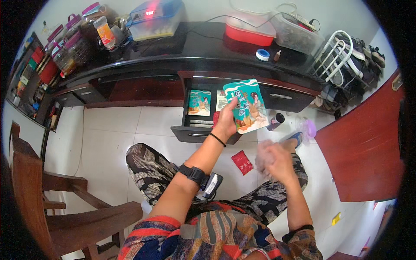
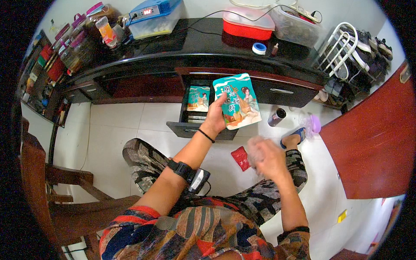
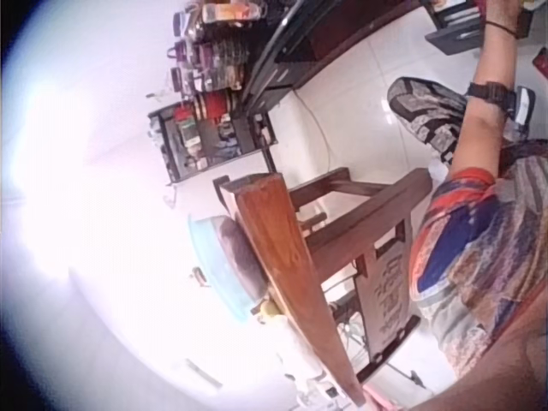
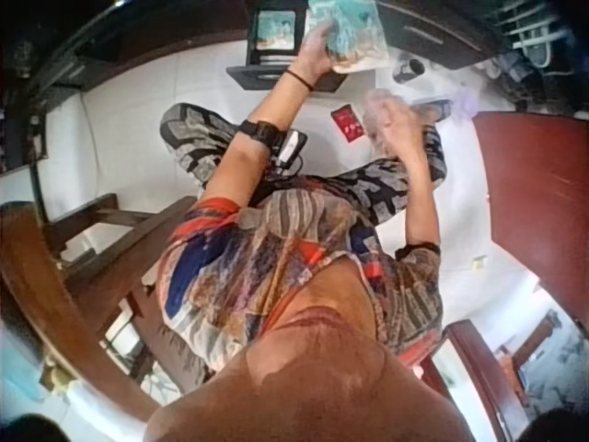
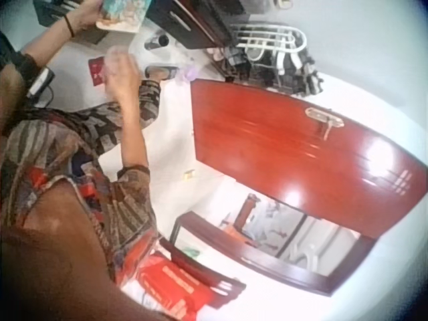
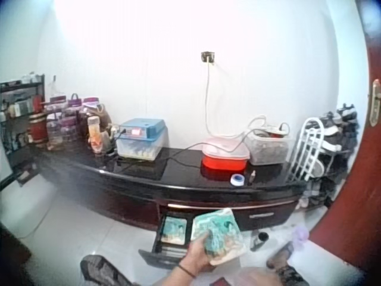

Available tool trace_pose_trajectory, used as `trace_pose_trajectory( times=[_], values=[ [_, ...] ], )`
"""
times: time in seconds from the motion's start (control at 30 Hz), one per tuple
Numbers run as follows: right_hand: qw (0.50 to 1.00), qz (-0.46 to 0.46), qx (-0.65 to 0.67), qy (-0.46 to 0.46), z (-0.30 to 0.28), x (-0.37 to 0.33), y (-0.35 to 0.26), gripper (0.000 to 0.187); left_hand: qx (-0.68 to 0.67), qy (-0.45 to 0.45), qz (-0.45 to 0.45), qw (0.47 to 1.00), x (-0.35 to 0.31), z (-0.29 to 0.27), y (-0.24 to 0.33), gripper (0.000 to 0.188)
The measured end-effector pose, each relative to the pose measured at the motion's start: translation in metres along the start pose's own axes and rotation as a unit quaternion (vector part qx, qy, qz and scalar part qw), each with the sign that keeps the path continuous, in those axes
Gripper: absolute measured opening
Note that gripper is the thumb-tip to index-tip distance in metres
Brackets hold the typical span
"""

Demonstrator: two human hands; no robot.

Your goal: The person wipes several small packages and a cylindrical container with a cloth while sitting, then places them into a drawer. The person then washes the cloth in a basin of water and wrings it out.

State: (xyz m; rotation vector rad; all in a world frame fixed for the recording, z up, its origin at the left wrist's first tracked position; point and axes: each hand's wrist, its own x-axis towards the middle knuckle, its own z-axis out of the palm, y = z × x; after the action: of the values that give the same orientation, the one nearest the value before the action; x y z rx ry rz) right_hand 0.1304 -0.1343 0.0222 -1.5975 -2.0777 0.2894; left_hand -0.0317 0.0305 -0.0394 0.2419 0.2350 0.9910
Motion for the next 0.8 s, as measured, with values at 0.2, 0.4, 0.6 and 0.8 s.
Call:
trace_pose_trajectory(
  times=[0.2, 0.4, 0.6, 0.8],
  values=[
    [0.940, 0.077, 0.214, 0.255, -0.032, 0.035, 0.016, 0.055, 0.009, -0.051, -0.036, 0.998, -0.016, 0.009, -0.012, 0.044],
    [0.975, 0.107, -0.014, 0.195, -0.016, 0.078, -0.001, 0.050, -0.031, -0.136, -0.060, 0.988, -0.019, 0.026, -0.025, 0.053],
    [0.995, -0.043, 0.007, 0.090, 0.025, 0.044, -0.025, 0.049, -0.039, -0.105, -0.026, 0.993, -0.019, 0.020, -0.011, 0.056],
    [0.968, 0.075, 0.161, 0.175, -0.031, 0.062, -0.005, 0.046, -0.092, -0.180, -0.054, 0.978, -0.017, 0.029, -0.006, 0.055]
  ],
)
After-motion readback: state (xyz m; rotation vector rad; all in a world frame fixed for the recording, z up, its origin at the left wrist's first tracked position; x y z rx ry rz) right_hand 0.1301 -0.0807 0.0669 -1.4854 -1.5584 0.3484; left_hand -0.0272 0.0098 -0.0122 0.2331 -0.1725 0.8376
